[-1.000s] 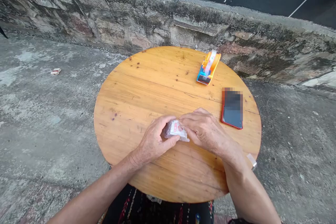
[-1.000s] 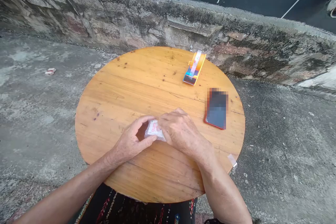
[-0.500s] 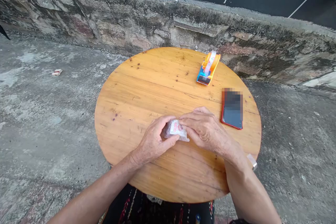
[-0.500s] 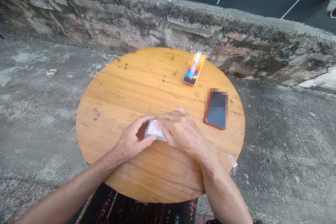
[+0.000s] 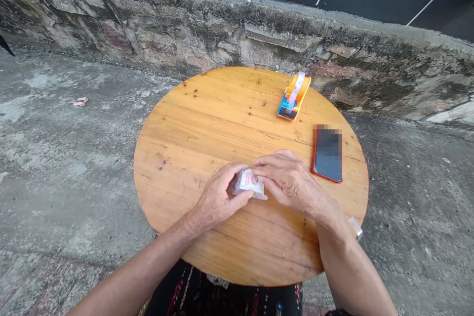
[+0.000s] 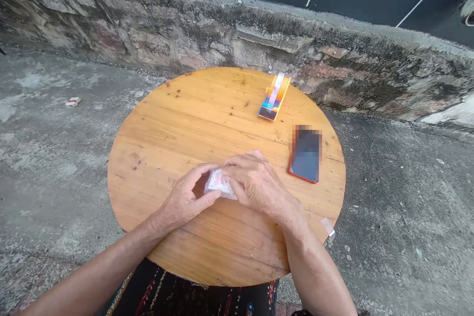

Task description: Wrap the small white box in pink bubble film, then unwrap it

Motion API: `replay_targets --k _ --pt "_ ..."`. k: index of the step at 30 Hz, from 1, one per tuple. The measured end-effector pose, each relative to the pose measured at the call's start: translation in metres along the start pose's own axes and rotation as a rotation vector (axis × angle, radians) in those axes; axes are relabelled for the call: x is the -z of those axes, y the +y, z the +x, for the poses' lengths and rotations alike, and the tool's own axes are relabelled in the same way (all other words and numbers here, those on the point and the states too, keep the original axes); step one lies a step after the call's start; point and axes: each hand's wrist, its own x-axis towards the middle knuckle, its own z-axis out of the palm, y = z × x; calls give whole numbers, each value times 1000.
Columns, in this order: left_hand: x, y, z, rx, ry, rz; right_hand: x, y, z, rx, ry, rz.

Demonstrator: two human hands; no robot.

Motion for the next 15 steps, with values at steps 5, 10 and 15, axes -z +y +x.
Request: replay_targets --k 5,10,15 --pt "-2 -1 -2 13 23 17 7 13 -2 -159 126 26" --pt "-5 -4 -4 -10 50 19 9 20 -2 -318 -22 51" --pt "-5 -4 -5 -34 65 26 9 26 -3 -311 -146 184"
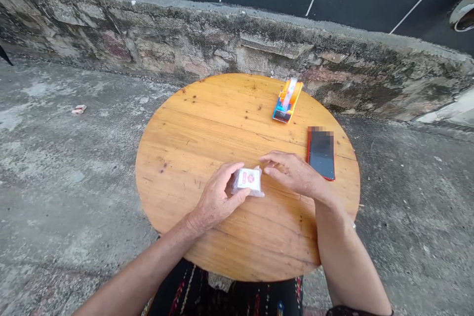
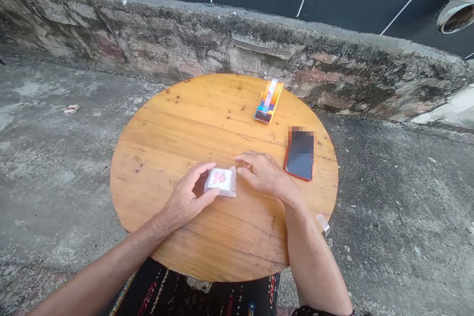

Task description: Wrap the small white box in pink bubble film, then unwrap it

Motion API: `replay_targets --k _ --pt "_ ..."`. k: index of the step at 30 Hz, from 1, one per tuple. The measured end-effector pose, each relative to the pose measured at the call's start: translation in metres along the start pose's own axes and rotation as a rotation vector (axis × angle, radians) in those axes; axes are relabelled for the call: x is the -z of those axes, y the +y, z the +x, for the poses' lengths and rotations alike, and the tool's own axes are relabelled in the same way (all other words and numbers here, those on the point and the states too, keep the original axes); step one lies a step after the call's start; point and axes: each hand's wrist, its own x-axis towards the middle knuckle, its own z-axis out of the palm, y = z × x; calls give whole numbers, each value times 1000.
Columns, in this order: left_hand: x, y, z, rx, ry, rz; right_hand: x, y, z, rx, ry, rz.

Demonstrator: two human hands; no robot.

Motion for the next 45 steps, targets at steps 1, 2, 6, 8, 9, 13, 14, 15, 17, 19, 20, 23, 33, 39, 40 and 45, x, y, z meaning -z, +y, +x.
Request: replay_targets --k 1,2,6,8,9,13,14,15,17,19,20,23,33,39,40,45 --pt "0 0 0 -3 -1 -2 1 2 -1 14 -35 40" --pt "0 0 0 -5 -2 -3 1 3 -3 30 -66 73" --pt "1 -1 1 -10 -5 12 -3 7 -15 61 -118 78" --pt "1 -1 1 -18 -10 28 -9 5 -23 51 -92 47" --pt "1 -1 1 -25 -11 33 -13 4 -26 43 -73 39" --pt "2 -1 -1 -80 -3 39 -30 0 -32 1 9 35" --pt "2 -1 -1 -92 0 39 -35 -2 -32 -7 23 37" --pt "2 -1 -2 -97 2 39 -38 -3 -31 -13 37 40" --pt "2 -2 -2 -86 -2 41 -44 -5 -28 -23 66 46" --pt "2 -3 -3 -61 -12 37 -49 -8 -27 -41 100 47" --pt "2 -3 -3 -50 -18 30 -51 -8 -27 -54 118 43" --pt "1 -5 -2 -42 -26 1 -55 -10 -27 -75 163 29" --pt "-2 -8 -2 -34 25 23 -61 -8 -28 -47 239 39" --pt "-3 -10 -3 -70 35 41 -58 -7 -34 36 310 79" --pt "-3 -10 -3 -77 33 40 -57 -7 -34 60 330 79" --pt "-2 -8 -1 -83 21 23 -57 -11 -33 107 363 48"
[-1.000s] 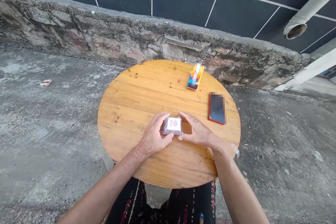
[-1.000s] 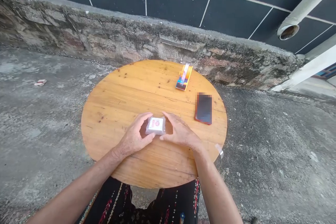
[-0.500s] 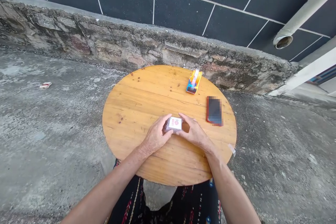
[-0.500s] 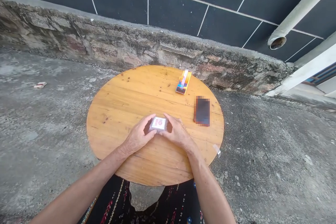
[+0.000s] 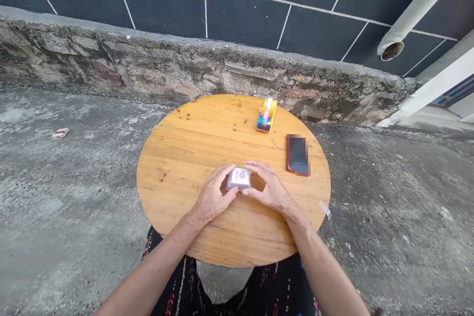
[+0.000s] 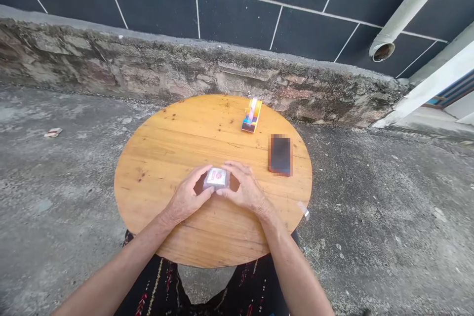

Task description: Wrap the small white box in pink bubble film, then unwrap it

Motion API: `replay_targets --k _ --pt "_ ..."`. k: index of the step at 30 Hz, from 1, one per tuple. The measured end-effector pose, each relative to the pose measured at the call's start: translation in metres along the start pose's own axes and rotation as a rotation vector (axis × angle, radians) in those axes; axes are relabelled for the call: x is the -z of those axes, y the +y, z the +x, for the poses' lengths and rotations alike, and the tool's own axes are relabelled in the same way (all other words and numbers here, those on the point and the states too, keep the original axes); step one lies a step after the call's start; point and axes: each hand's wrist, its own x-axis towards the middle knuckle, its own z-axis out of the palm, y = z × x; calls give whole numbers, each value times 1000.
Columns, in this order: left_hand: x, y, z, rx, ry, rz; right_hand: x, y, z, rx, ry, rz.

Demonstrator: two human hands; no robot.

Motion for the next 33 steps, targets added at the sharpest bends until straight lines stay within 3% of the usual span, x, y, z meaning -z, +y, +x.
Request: replay_targets --k 22,28,33 --pt "0 0 0 31 7 26 3 -2 -1 -54 -27 -48" --pt "1 0 -2 18 -5 55 9 7 -5 -129 -127 -19" --pt "0 0 -3 91 -18 87 7 6 -6 -171 -183 -22"
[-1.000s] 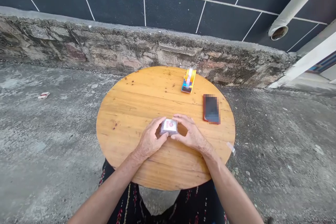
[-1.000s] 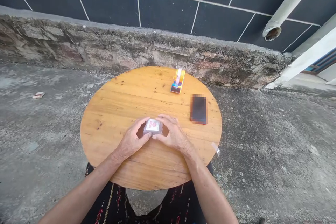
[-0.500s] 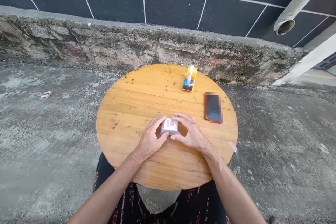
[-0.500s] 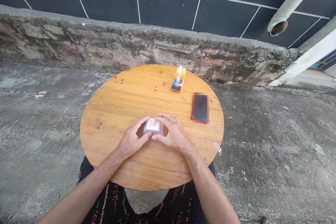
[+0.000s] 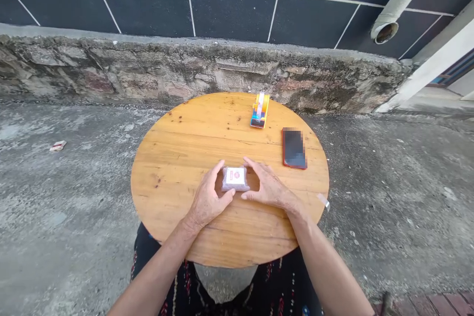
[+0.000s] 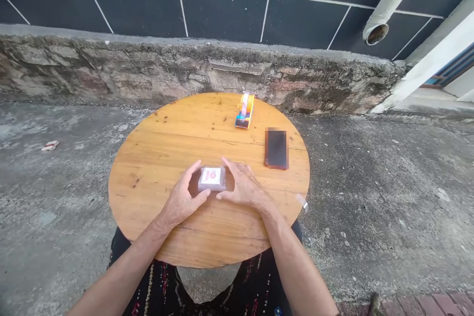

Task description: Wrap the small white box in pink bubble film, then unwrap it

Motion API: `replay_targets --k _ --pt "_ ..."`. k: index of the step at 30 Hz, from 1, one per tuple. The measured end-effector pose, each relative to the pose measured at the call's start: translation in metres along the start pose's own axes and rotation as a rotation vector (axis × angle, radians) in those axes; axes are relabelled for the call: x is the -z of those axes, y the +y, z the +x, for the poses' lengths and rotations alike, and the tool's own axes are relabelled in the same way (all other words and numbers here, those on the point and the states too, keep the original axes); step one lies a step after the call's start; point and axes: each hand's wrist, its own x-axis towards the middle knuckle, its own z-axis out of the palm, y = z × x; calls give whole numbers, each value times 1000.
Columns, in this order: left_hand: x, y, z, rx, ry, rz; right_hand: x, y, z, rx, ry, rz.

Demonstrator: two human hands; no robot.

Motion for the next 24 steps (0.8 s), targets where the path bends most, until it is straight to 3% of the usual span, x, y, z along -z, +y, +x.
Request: replay_targets --k 12,24 --pt "-4 -7 -1 65 -34 -26 -7 -8 3 17 111 -17" --pt "-4 -5 -1 5 -45 -16 -2 -5 1 9 40 38"
